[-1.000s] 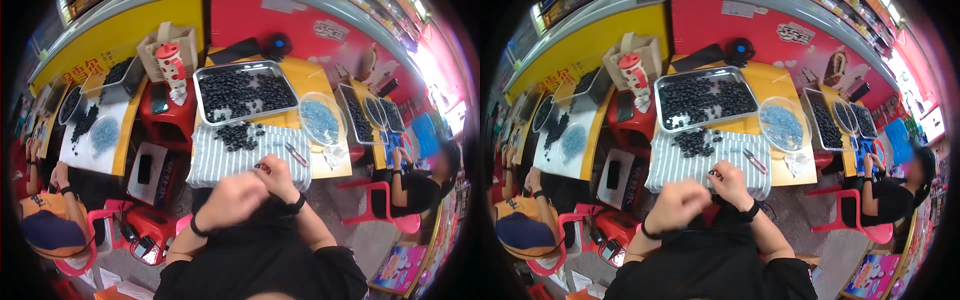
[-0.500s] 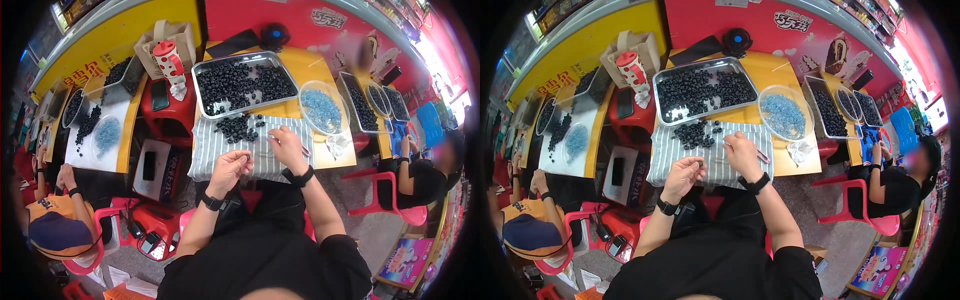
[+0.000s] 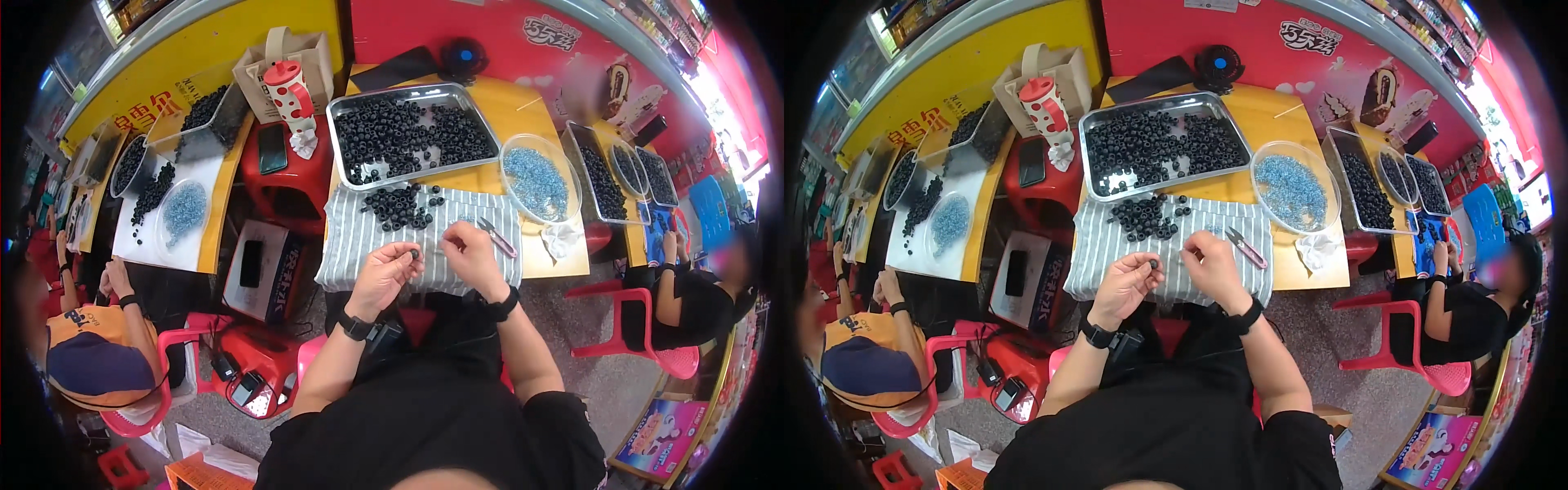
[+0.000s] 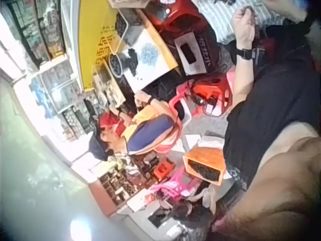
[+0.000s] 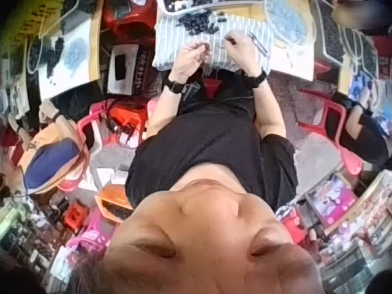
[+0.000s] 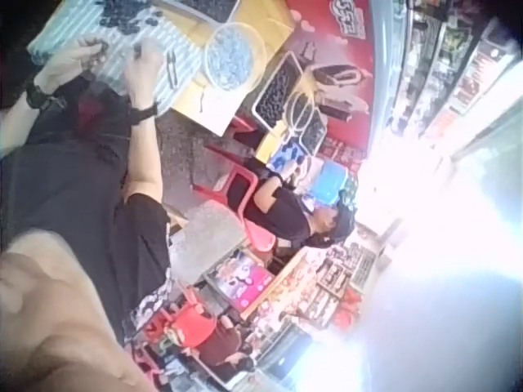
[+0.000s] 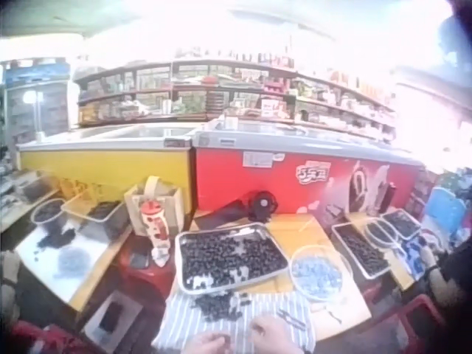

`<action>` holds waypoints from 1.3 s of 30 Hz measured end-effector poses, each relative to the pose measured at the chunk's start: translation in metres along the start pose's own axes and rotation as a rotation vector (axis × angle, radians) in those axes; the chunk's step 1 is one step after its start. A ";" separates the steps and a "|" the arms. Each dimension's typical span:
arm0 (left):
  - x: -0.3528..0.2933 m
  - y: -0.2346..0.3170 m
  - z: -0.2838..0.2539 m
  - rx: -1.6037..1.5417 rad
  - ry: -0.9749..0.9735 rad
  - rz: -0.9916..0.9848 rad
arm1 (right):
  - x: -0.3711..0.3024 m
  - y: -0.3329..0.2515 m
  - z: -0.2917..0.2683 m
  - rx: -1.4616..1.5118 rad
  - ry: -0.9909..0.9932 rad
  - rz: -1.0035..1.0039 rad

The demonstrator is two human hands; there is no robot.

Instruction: Assembling small black plastic components by hand.

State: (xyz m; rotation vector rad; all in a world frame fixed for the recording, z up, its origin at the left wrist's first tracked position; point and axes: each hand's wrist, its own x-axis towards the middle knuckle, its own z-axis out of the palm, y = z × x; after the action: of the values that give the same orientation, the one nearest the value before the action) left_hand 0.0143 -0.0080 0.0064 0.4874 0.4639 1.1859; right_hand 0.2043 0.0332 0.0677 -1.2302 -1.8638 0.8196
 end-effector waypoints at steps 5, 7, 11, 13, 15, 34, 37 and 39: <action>0.001 0.001 0.003 0.016 0.007 0.001 | -0.021 0.015 0.013 0.107 0.028 0.037; 0.001 -0.001 0.003 0.042 0.052 0.037 | -0.024 0.018 0.017 -0.232 0.032 -0.108; 0.000 -0.002 -0.001 0.035 0.046 0.050 | -0.022 0.015 0.017 -0.207 0.020 -0.128; 0.000 -0.002 -0.001 0.022 0.064 0.045 | -0.011 0.014 0.014 -0.187 0.042 -0.149; -0.001 -0.001 0.000 0.020 0.052 0.059 | -0.005 0.005 0.010 -0.068 0.017 -0.139; -0.003 -0.010 0.003 0.189 0.046 0.181 | -0.025 -0.007 0.025 0.616 -0.007 0.139; -0.002 -0.011 0.005 0.201 0.063 0.202 | -0.026 -0.008 0.026 0.623 -0.001 0.145; -0.004 -0.009 0.005 0.212 0.081 0.167 | -0.026 -0.006 0.026 0.596 -0.008 0.125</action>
State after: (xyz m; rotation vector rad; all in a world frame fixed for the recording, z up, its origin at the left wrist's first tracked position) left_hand 0.0233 -0.0147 0.0058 0.6725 0.6327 1.3277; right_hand 0.1865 0.0042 0.0529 -0.9600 -1.3991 1.3291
